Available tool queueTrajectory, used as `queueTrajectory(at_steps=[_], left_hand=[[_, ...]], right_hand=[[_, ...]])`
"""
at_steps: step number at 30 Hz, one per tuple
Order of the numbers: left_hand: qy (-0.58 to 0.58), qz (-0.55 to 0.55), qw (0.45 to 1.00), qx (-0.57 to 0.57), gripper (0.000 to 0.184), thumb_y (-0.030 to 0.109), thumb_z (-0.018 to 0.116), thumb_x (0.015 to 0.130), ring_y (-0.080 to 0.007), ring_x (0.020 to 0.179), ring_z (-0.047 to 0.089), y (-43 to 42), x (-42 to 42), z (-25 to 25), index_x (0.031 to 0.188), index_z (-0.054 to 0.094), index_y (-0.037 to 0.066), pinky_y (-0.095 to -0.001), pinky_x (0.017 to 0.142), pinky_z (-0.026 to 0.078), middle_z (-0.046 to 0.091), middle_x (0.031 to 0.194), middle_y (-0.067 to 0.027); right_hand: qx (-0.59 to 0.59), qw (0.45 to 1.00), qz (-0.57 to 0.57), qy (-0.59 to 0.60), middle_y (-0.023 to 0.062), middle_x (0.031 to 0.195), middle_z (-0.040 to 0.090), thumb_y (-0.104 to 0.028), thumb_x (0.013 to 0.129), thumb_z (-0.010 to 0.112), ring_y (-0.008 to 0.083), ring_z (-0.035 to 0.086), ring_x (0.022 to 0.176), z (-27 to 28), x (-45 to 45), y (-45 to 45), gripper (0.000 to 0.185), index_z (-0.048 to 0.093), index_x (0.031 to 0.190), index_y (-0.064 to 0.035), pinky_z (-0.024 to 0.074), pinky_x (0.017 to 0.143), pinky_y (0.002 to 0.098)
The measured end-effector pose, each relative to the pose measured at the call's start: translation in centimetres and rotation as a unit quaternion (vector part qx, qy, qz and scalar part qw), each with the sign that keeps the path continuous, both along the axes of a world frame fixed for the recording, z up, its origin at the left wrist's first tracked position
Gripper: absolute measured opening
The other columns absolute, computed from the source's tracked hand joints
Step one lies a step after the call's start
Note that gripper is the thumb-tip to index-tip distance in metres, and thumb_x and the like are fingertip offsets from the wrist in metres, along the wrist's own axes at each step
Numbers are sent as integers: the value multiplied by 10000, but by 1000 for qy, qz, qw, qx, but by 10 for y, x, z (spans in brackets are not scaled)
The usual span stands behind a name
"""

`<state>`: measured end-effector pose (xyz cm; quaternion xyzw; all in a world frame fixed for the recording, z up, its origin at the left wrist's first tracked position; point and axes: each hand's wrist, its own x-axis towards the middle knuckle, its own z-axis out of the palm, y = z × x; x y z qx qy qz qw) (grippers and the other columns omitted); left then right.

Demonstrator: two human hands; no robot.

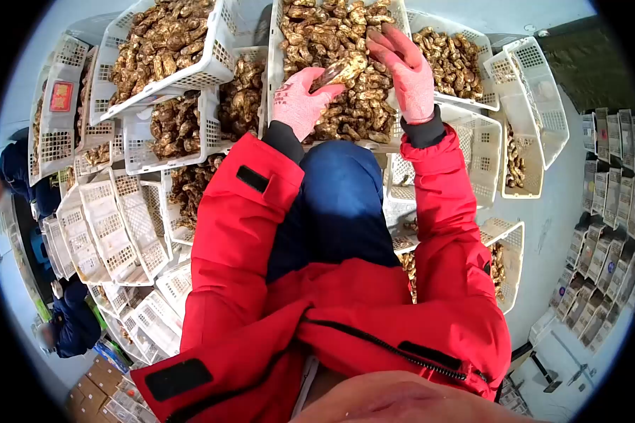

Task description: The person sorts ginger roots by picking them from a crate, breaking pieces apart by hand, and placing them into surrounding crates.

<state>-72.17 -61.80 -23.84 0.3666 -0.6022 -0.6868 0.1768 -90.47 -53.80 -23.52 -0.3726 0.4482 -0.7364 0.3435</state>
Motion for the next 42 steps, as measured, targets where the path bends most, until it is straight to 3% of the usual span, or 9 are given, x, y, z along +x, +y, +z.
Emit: queueTrajectory(at_steps=[5, 8, 12, 20, 24, 26, 29, 38, 42], left_hand=[[-24, -18, 999, 34, 371, 44, 533, 825, -104, 766, 588, -7, 1, -13, 1184, 450, -1, -198, 590, 434, 624, 1001, -80], [166, -34, 977, 130, 398, 95, 547, 837, -191, 915, 594, -4, 2, -28, 1204, 427, -3, -262, 699, 466, 572, 1114, -112], [117, -83, 969, 200, 347, 103, 487, 875, -215, 897, 599, -1, 1, 1, 1194, 428, -19, -288, 702, 494, 580, 1072, -136], [66, -13, 992, 105, 282, 76, 499, 859, -189, 787, 610, 0, 0, 0, 1125, 479, -15, -264, 592, 483, 607, 998, -136], [144, -74, 974, 159, 341, 120, 535, 852, -159, 846, 594, 0, 2, -6, 1163, 440, 15, -265, 654, 482, 597, 1026, -74], [141, -121, 952, 245, 392, 295, 443, 886, -143, 807, 570, -2, 0, -6, 1183, 445, 39, -258, 659, 460, 591, 1003, -55], [66, -156, 951, 258, 516, 503, 304, 919, -115, 722, 527, 4, -2, 4, 1166, 491, 91, -252, 620, 418, 589, 961, -18], [163, -75, 931, 318, 339, 355, 446, 916, -128, 759, 524, -4, 1, -20, 1098, 509, 76, -258, 630, 419, 573, 906, -27], [139, 9, 955, 262, 256, 243, 505, 903, -144, 753, 551, -8, 5, -21, 1068, 509, 46, -257, 621, 452, 568, 906, -53]], right_hand=[[67, 994, 35, -75, 60, 904, 585, -246, 917, 463, 123, 561, 812, -27, 23, 5, 427, 424, 1247, 22, 438, 784, 241], [44, 982, 80, -166, 8, 764, 493, -388, 929, 402, 92, 468, 668, -35, 32, 2, 492, 437, 1257, -24, 393, 690, 233], [109, 994, 18, 17, -15, 770, 466, -376, 930, 404, 74, 453, 709, -8, 33, 4, 444, 480, 1231, -59, 401, 682, 229], [64, 988, 71, -120, -47, 797, 442, -323, 924, 443, 66, 441, 720, -20, 44, -4, 411, 472, 1239, -60, 402, 686, 220], [49, 979, 94, -172, 16, 1024, 533, -271, 916, 472, 63, 462, 738, -24, 32, -6, 429, 434, 1253, -7, 407, 681, 210], [-40, 997, 63, -33, 102, 1142, 523, -221, 917, 447, 160, 520, 980, -36, 29, -9, 420, 404, 1271, 0, 428, 832, 277], [-59, 896, 210, -386, 177, 1208, 473, -245, 930, 393, 280, 506, 1051, -34, 22, -9, 446, 343, 1308, -14, 438, 878, 403], [52, 973, 178, -136, 118, 1134, 506, -287, 940, 384, 161, 531, 955, -52, 22, -10, 466, 340, 1307, -3, 459, 803, 290], [-3, 959, 151, -238, 103, 1080, 519, -271, 929, 427, 162, 538, 915, -47, 30, -9, 479, 347, 1291, 33, 452, 799, 291]])
